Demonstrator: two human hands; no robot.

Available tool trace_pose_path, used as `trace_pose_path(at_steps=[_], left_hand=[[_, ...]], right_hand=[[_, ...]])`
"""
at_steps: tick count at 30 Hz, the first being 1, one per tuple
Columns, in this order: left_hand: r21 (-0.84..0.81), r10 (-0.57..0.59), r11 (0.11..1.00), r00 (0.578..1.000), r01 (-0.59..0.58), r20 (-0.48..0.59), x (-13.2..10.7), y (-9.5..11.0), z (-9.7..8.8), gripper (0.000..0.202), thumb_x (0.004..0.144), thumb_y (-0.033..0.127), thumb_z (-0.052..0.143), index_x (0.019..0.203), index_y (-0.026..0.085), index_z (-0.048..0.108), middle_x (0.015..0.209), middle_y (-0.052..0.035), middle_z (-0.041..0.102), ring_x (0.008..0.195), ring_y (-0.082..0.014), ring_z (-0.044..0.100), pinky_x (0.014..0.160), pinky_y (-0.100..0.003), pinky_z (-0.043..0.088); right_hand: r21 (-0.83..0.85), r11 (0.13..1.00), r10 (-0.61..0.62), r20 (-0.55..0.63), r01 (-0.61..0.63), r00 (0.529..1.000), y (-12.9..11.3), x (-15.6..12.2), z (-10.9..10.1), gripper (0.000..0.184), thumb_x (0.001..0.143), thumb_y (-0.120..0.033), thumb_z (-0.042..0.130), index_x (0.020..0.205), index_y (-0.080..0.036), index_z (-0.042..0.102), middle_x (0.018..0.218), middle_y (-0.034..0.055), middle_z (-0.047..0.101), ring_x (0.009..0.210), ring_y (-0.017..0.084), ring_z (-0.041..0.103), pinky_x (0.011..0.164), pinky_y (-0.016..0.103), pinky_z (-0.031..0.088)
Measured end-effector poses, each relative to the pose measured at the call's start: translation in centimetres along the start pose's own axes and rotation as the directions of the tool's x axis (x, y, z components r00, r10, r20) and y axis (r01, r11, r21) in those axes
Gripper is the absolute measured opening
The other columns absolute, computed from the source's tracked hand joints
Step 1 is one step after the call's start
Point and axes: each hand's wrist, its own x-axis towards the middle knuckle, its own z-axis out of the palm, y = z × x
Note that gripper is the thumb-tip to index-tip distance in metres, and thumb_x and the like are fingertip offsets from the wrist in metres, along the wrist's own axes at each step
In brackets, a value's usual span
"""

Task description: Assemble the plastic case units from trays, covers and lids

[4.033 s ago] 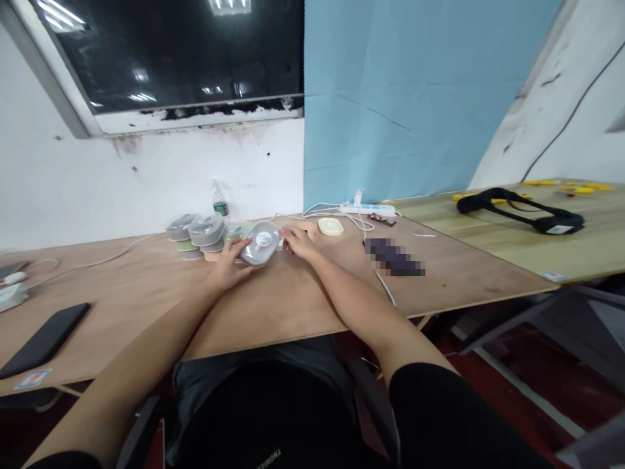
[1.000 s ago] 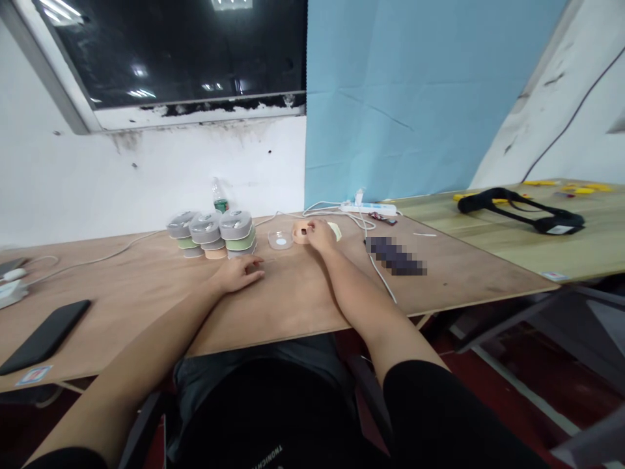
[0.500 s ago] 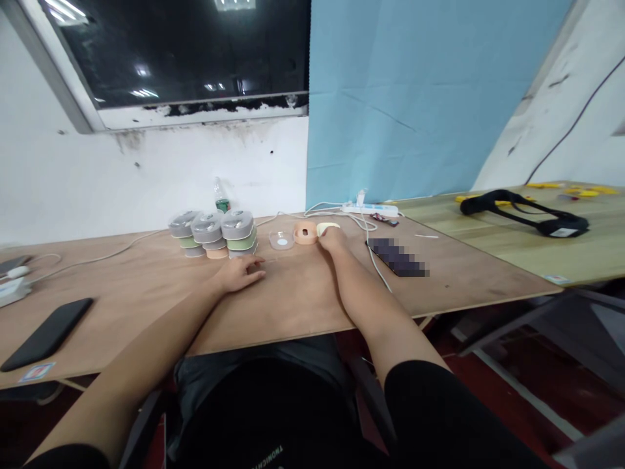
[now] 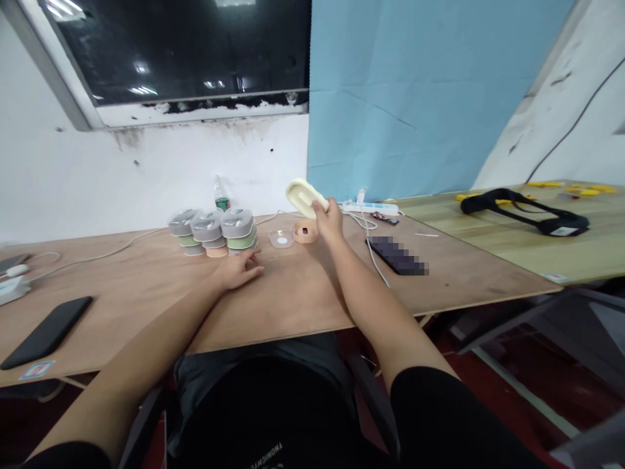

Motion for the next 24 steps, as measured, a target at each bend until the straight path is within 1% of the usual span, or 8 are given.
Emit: trace_pose_path(at_steps=[2, 4, 9, 11, 13, 17, 20, 24], left_hand=[[-0.025, -0.044, 0.999, 0.998, 0.043, -0.039, -0.1, 0.1, -0.2, 0.063, 0.089, 0.052, 0.049, 0.141, 0.019, 0.038, 0.109, -0.0067, 0.069, 0.085, -0.0207, 0.067, 0.075, -0.034, 0.051], [-0.057, -0.091, 0.995, 0.993, 0.087, -0.080, -0.2, 0.2, -0.4, 0.064, 0.091, 0.054, 0.044, 0.144, 0.019, 0.031, 0.108, -0.0066, 0.069, 0.087, -0.0213, 0.067, 0.077, -0.035, 0.051], [-0.082, -0.112, 0.991, 0.991, 0.106, -0.074, -0.3, 0.0, -0.7, 0.063, 0.093, 0.056, 0.036, 0.143, 0.018, 0.035, 0.103, -0.0069, 0.070, 0.089, -0.0225, 0.065, 0.078, -0.034, 0.050], [-0.048, -0.054, 0.997, 0.999, 0.054, -0.008, -0.2, -0.2, -0.5, 0.056, 0.092, 0.056, 0.040, 0.134, 0.019, 0.049, 0.104, -0.0071, 0.070, 0.092, -0.0229, 0.065, 0.079, -0.033, 0.049], [-0.006, 0.009, 1.000, 0.999, -0.009, 0.052, -0.2, -0.4, -0.3, 0.047, 0.091, 0.051, 0.043, 0.123, 0.020, 0.060, 0.105, -0.0071, 0.069, 0.093, -0.0227, 0.064, 0.080, -0.032, 0.049], [0.063, 0.010, 0.998, 0.996, -0.015, 0.093, -0.2, -0.5, -0.3, 0.034, 0.089, 0.036, 0.048, 0.112, 0.021, 0.068, 0.098, -0.0067, 0.067, 0.088, -0.0205, 0.062, 0.079, -0.031, 0.048], [0.054, -0.028, 0.998, 0.996, 0.023, 0.087, -0.2, -0.3, -0.5, 0.031, 0.086, 0.028, 0.048, 0.108, 0.020, 0.069, 0.099, -0.0071, 0.065, 0.087, -0.0199, 0.062, 0.078, -0.030, 0.049], [0.033, -0.058, 0.998, 0.996, 0.055, 0.068, -0.2, -0.5, -0.5, 0.032, 0.084, 0.021, 0.047, 0.107, 0.020, 0.069, 0.097, -0.0070, 0.067, 0.085, -0.0202, 0.062, 0.076, -0.031, 0.049]], right_hand=[[0.164, 0.984, 0.044, 0.184, -0.074, 0.982, -0.8, -0.5, 0.3, 0.050, 0.090, -0.063, 0.037, 0.107, -0.020, 0.054, 0.083, 0.0051, 0.063, 0.070, 0.017, 0.060, 0.059, 0.025, 0.047], [0.281, 0.945, 0.032, 0.430, -0.168, 0.902, -1.0, -1.2, 0.6, 0.047, 0.087, -0.063, 0.045, 0.101, -0.019, 0.057, 0.073, 0.0026, 0.062, 0.056, 0.014, 0.055, 0.049, 0.024, 0.043], [0.116, 0.971, -0.012, 0.898, -0.210, 0.440, -0.9, -3.5, 1.8, 0.044, 0.071, -0.060, 0.068, 0.079, -0.017, 0.063, 0.050, -0.0017, 0.054, 0.039, 0.010, 0.044, 0.038, 0.022, 0.036], [0.026, 0.997, -0.001, 0.940, -0.067, 0.340, -1.2, -4.6, 2.5, 0.043, 0.069, -0.059, 0.070, 0.077, -0.017, 0.065, 0.051, -0.0012, 0.056, 0.041, 0.011, 0.047, 0.039, 0.022, 0.037], [0.011, 0.989, -0.065, 0.926, 0.147, 0.372, -1.6, -5.3, 3.3, 0.038, 0.067, -0.053, 0.074, 0.080, -0.018, 0.068, 0.061, 0.0007, 0.063, 0.050, 0.012, 0.054, 0.046, 0.022, 0.041], [0.006, 0.884, -0.322, 0.734, 0.468, 0.598, -1.6, -5.1, 4.0, 0.036, 0.068, -0.041, 0.076, 0.095, -0.018, 0.071, 0.089, 0.0050, 0.070, 0.077, 0.017, 0.061, 0.068, 0.025, 0.045], [-0.067, 0.878, -0.368, 0.539, 0.474, 0.758, -0.1, -3.4, 3.6, 0.025, 0.081, -0.032, 0.062, 0.099, -0.017, 0.069, 0.096, 0.0067, 0.069, 0.089, 0.019, 0.060, 0.081, 0.027, 0.044], [-0.246, 0.901, -0.218, 0.456, 0.358, 0.863, 3.4, -1.3, 2.5, 0.027, 0.079, -0.016, 0.055, 0.103, -0.017, 0.068, 0.106, 0.0084, 0.068, 0.095, 0.020, 0.060, 0.080, 0.026, 0.043]])
